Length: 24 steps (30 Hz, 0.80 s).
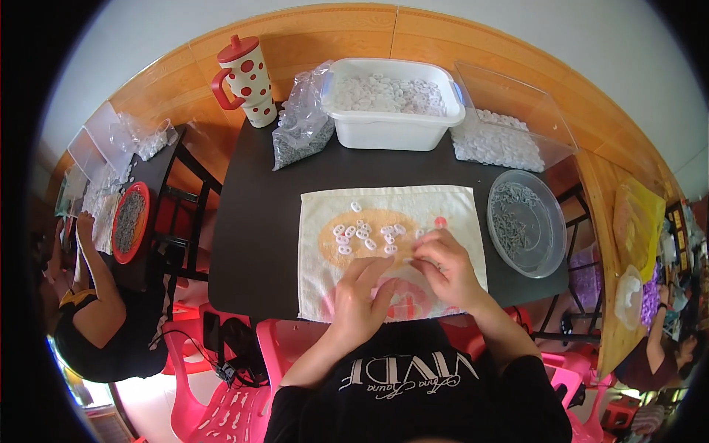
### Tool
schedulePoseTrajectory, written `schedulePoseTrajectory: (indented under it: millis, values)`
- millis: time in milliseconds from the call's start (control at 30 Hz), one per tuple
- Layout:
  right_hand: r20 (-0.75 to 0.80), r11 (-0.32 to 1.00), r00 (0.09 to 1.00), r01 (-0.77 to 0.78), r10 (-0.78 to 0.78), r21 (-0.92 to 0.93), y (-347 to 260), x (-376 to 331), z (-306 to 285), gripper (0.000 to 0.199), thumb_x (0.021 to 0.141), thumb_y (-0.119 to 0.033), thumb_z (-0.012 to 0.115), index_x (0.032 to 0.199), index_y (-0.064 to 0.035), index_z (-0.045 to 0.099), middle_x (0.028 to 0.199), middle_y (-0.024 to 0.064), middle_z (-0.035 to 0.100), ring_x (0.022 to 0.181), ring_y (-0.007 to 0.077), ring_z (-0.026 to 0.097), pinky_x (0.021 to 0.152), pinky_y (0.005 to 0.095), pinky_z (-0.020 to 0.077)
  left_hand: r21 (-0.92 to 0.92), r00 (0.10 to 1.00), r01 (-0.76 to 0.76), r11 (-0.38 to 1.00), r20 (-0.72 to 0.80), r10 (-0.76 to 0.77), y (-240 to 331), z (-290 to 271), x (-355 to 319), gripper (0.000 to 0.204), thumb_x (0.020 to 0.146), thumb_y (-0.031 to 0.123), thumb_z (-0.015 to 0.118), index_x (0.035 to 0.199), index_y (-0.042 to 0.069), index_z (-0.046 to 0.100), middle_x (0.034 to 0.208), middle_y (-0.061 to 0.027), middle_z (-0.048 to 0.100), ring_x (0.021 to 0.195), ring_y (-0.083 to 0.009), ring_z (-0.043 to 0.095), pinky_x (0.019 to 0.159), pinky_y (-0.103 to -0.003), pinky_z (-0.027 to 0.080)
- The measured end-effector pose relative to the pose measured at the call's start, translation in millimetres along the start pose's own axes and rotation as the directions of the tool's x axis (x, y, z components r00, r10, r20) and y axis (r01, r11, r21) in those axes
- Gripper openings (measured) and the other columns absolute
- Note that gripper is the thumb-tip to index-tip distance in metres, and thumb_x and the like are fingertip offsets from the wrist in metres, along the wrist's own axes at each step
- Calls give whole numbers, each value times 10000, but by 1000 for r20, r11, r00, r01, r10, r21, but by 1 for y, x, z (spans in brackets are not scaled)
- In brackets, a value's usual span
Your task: Assembling small white plastic parts by hand at a table.
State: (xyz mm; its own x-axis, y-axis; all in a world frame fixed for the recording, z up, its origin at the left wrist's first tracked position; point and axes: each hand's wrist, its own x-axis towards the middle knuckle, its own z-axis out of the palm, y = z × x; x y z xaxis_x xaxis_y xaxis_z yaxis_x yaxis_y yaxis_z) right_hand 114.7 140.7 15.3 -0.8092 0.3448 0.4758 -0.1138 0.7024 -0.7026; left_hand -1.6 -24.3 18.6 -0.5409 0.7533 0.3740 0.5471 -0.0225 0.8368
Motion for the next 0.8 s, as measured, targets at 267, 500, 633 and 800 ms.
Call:
schedulePoseTrajectory:
  millis: [267,500,633,800]
  values:
    - [-59,763,925,-272,375,586,-16,-22,13,78,872,108,639,855,39,607,887,70,618,789,102,568,688,227,437,-571,944,327,753,156,-292,-14,25,-5,170,925,-52,633,1083,-28,690,897,-46,702,756,-81,639,656,-211,507]
    - [-184,995,980,-64,76,71,5,-27,5,140,798,104,637,863,-20,633,835,108,595,705,188,583,604,272,441,-592,915,389,706,159,-371,-14,29,-2,198,921,-69,622,1102,-31,693,895,-48,690,770,-84,635,676,-211,508]
    - [84,956,996,43,-19,-289,-2,-26,2,219,680,83,634,862,-38,644,819,119,570,727,288,567,608,403,443,-522,944,323,789,122,-306,-10,24,-2,243,922,-104,583,1137,-44,682,1009,-52,673,848,-96,638,710,-213,508]
    - [134,950,991,54,-13,-307,-4,-23,3,241,700,81,633,911,-32,666,874,132,581,781,313,572,659,398,453,-234,981,180,955,110,-158,-7,18,3,284,891,-91,606,1156,-22,683,966,-87,649,812,-129,631,679,-239,496]
